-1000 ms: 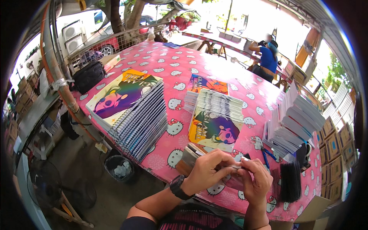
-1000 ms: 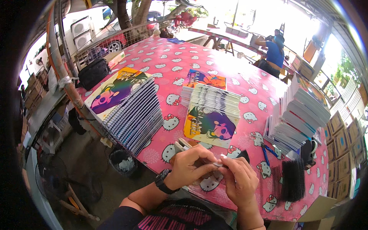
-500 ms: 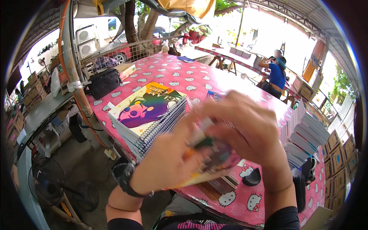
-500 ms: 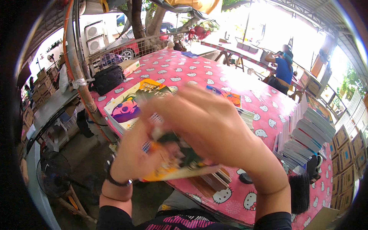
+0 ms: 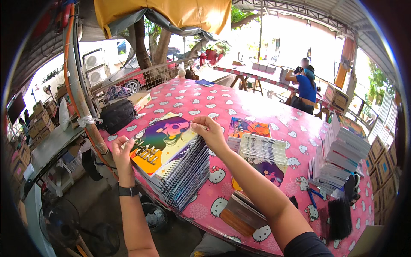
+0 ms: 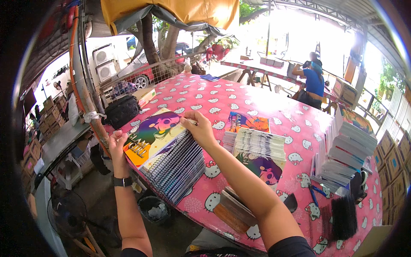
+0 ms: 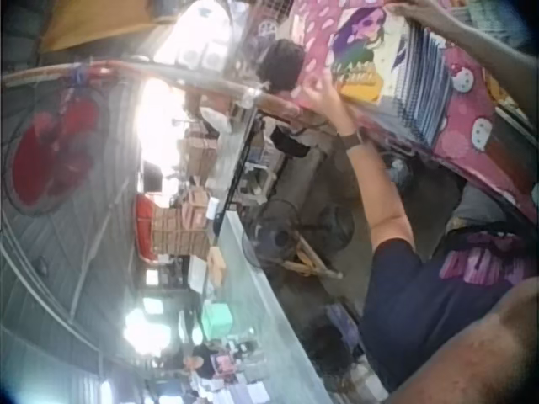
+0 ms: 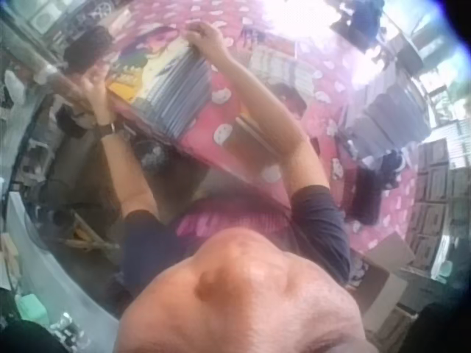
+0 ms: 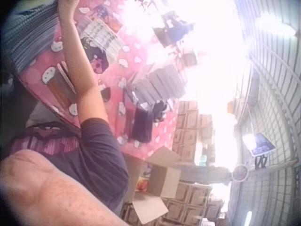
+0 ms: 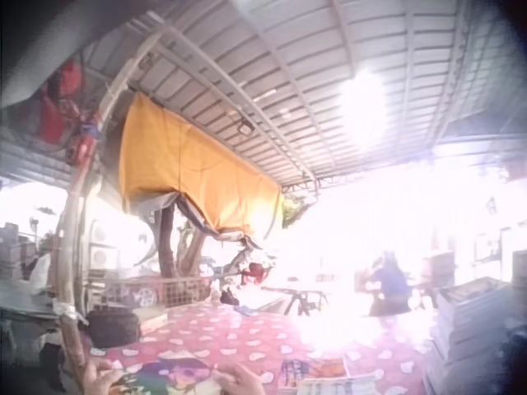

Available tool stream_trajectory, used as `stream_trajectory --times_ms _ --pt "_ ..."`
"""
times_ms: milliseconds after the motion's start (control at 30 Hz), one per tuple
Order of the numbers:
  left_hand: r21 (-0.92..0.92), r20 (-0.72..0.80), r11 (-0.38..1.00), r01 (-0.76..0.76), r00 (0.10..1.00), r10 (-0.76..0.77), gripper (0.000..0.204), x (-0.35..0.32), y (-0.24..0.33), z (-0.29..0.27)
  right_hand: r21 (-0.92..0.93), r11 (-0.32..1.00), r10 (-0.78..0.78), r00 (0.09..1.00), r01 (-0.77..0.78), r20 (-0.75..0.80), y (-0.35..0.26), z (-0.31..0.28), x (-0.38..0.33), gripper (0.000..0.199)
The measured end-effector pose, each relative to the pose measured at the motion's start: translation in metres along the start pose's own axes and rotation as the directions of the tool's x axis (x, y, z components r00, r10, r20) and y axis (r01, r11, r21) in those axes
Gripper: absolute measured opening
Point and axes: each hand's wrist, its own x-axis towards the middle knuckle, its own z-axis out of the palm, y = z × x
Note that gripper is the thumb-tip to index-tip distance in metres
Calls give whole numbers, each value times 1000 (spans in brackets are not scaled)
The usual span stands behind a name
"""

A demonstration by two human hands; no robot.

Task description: The person assembles notebooks by sliding spiral bindings into the pre-punched holes of notebook covers and pages, then using a small tool to adjust or crimp the ends of the wire.

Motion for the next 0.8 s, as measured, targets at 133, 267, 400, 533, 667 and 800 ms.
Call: stream_trajectory --times_ms 133,267,400,533,667,800 --pt "33 -3 999 -18 1000 18 25 -10 7 19 -18 996 88 983 -92 -161 12 6 13 29" --pt "-57 -122 996 -63 991 56 29 -19 5 33 12 1000 -8 994 9 -109 29 0 13 37" --pt "51 -115 999 -7 993 12 35 -18 10 40 -39 996 76 997 -76 3 5 -16 3 47" --pt "599 -70 703 -383 849 523 40 -42 31 25 -324 934 -133 988 150 75 -44 -80 -46 45" --pt "333 -34 571 -750 596 802 41 -118 64 52 -472 874 -98 909 -116 -406 -60 -229 -143 22" --pt "-74 507 735 -674 609 610 41 -197 24 104 -303 885 92 772 -353 -629 7 -294 -258 33"
